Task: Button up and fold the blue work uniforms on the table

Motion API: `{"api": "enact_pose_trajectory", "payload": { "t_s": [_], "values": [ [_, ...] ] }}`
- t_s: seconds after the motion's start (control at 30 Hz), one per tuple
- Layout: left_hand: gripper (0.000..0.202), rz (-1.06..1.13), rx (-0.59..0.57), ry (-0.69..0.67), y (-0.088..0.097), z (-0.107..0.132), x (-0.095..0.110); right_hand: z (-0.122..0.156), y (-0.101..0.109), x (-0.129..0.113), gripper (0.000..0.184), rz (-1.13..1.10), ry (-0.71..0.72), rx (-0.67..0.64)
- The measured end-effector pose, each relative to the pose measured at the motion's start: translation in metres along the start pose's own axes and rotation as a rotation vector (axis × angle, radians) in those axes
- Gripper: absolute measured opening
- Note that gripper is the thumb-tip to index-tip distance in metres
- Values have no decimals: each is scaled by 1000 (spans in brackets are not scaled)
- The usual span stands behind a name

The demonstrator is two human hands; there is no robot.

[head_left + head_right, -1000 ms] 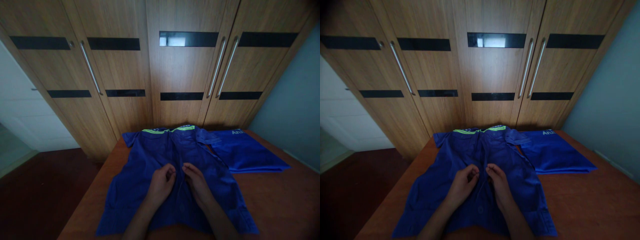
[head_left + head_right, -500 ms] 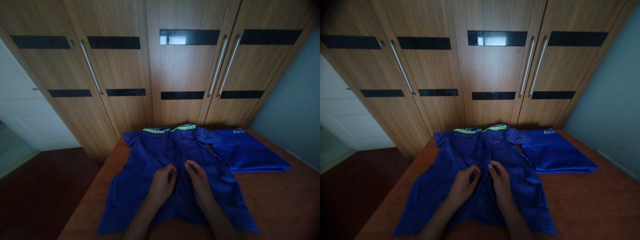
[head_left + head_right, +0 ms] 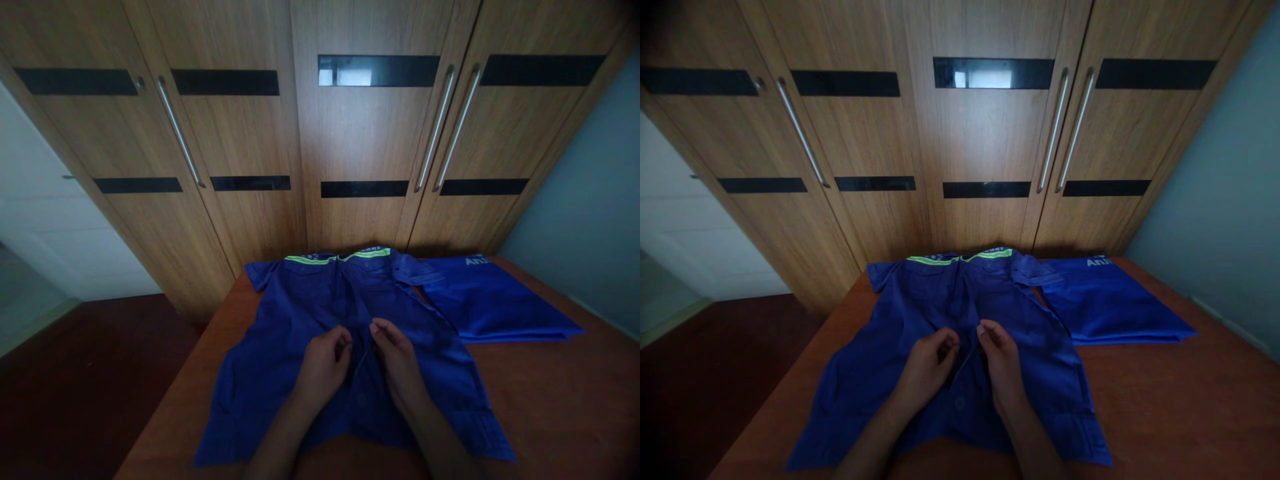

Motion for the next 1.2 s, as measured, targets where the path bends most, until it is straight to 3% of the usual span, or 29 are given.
{"api": "enact_pose_trajectory", "payload": {
  "t_s": [0.23,0.73,1.0,1.2],
  "values": [
    [13,3,-11,8,0,0,1,2,-3,-5,31,23,9,-10],
    [11,44,79,14,9,1,-1,4,-14,-19,33,359,131,-54],
    [12,43,75,9,8,1,-1,4,-16,-16,27,367,141,-103],
    [12,72,59,5,8,1,1,7,-32,-27,25,540,305,-194]
  ]
}}
Point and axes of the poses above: each hand's wrist, its own z-axis away from the middle knuckle, its own y-axis out of the back of the hand, x = y × z, the point moved 9 cm from there along -z, towards the middle knuckle, and after that the axes turned 8 degrees about -x, right-handed, at the moved point
